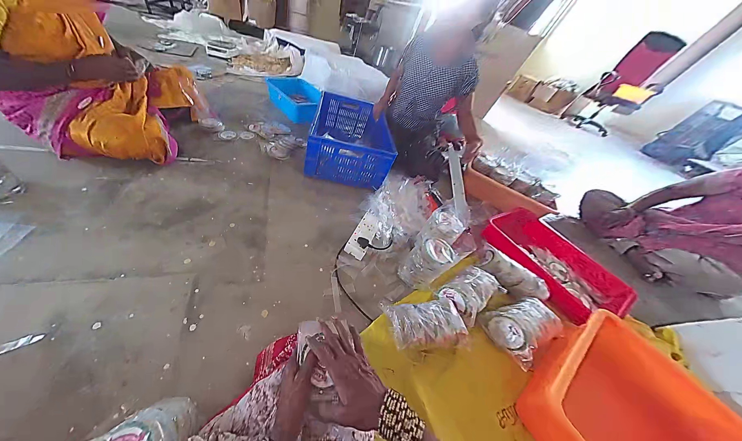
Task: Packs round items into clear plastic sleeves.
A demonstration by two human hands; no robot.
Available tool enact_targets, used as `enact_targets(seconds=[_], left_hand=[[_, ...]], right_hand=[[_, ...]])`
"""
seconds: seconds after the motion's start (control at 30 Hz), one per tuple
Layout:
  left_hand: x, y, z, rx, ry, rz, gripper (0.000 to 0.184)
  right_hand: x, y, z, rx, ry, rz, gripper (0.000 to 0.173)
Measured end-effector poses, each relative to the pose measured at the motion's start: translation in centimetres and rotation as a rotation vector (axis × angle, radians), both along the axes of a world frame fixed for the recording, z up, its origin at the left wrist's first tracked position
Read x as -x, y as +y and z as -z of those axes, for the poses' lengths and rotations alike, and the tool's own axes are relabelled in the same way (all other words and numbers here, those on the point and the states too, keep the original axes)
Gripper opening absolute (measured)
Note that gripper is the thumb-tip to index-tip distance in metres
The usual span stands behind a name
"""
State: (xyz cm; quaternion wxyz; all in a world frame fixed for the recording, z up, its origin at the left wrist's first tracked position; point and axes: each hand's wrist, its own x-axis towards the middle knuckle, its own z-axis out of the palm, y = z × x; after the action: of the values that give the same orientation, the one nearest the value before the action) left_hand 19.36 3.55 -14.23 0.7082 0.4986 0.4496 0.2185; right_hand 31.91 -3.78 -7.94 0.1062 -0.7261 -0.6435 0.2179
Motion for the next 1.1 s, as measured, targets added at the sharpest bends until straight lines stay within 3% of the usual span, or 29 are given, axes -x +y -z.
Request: enact_targets(seconds=[0.07,0.13,0.33,0.47,0.57,0.63,0.7,0.73,0.83,0.9,1.0,1.1], left_hand=[[0.5,0.3,-1.0,0.056,0.024,0.065,0.047],[1.3,0.1,-2.5,0.133,-0.021,0.092,0.045],[4.2,-1.9,-5.2,0.289,-0.173,0.023,0.039],[5.0,-1.4,-6.9,0.216,-0.100,0.079,0.055],[6.8,-0.4,-8.5,0.056,-0.118,0.210,0.057],[8.0,0.0,-9.3,0.000,-0.196,0.230,0.059],[9.5,0.6,-9.7,-0.125,-0.368,0.251,0.062],[10.7,1.0,-10.5,-0.276,-0.388,0.241,0.061],[15.7,1.4,-13.1,-0.907,-0.179,-0.057,0.045],[19.7,1.5,-13.5,-1.144,0.087,-0.289,0.033],[25.7,2.4,-11.7,-1.143,0.488,-0.380,0.028],[29.7,2.6,-8.8,-0.940,0.599,-0.261,0.039]], right_hand=[[-0.5,0.1,-0.2,0.116,-0.033,-0.098,0.121],[-0.7,0.6,-1.1,0.196,-0.030,-0.111,0.130],[0.3,1.0,-2.2,0.253,0.083,-0.215,0.125],[0.9,0.1,-2.1,0.070,0.206,-0.148,0.124],[1.6,-0.9,-1.3,-0.124,0.543,0.014,0.124],[2.3,-1.5,-0.9,-0.179,0.942,0.223,0.109],[3.3,-1.5,-1.0,-0.292,1.248,0.384,0.048],[3.6,-1.0,-1.3,-0.333,1.353,0.377,0.028],[4.7,1.7,-3.3,-0.453,1.503,0.236,0.023],[6.5,3.9,-5.2,-0.501,1.553,0.127,0.025],[10.7,6.7,-7.3,-0.523,1.669,-0.119,0.026],[16.4,7.9,-9.2,-0.428,1.695,-0.392,0.020]])
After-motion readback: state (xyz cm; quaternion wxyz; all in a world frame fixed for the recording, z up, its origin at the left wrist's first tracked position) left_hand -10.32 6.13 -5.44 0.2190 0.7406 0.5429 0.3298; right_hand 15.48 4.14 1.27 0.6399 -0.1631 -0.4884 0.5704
